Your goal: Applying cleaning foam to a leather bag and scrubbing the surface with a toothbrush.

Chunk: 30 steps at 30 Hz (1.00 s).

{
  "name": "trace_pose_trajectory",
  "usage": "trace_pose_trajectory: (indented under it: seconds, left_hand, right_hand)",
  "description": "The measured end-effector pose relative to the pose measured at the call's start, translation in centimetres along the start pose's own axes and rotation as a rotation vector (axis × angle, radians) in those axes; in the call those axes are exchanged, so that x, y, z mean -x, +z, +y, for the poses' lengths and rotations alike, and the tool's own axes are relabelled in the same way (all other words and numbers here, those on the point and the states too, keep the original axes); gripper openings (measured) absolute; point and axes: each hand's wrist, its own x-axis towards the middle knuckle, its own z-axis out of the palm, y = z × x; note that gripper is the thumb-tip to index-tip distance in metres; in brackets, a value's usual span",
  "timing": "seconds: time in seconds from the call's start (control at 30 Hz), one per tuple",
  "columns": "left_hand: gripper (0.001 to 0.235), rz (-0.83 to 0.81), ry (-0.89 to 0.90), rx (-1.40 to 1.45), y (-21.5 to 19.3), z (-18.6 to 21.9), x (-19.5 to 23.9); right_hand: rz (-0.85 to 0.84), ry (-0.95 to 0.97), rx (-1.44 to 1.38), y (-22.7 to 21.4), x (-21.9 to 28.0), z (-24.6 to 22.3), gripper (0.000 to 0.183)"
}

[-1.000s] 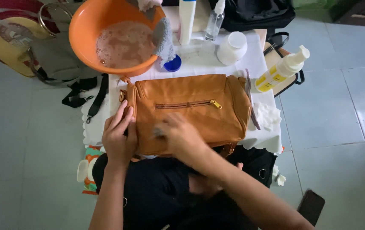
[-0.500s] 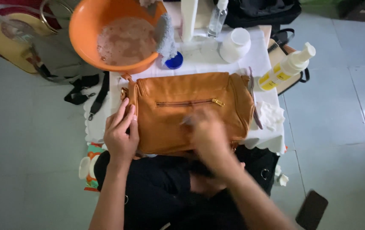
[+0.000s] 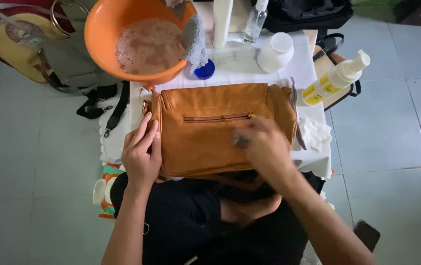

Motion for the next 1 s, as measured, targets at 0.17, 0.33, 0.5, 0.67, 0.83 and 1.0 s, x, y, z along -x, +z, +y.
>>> trace_pose_trajectory:
  seconds: [0.17, 0.33, 0.5, 0.67, 0.83, 1.0]
  left_hand:
    - [0.024, 0.03, 0.019, -0.02, 0.3, -0.2, 0.3]
    - [0.029, 0.001, 0.03, -0.026, 0.3, 0.1, 0.2]
    - [0.028, 0.015, 0.067, -0.003, 0.0, 0.4, -0.3]
    - [0.026, 0.03, 0.015, 0.011, 0.2, -0.4, 0.3]
    - [0.025, -0.011, -0.008, -0.034, 0.1, 0.1, 0.0]
    - [0.026, -0.014, -0.011, -0.029, 0.1, -0.2, 0.2]
  right_hand:
    - [0.148, 0.013, 0.146, 3.9, 0.5, 2.9, 0.029]
    - [0.162, -0.094, 0.011, 6.9, -0.6, -6.6, 0.026]
    - [0.112, -0.389, -0.362, 8.0, -0.9, -12.4, 0.02]
    - [-0.036, -0.379, -0.501, 2.1, 0.0, -6.3, 0.019]
    - [-0.019, -0.239, -0.328, -0.5, 1.9, 3.7, 0.017]
    - [0.064, -0.017, -0.119, -1.7, 3.4, 7.4, 0.021]
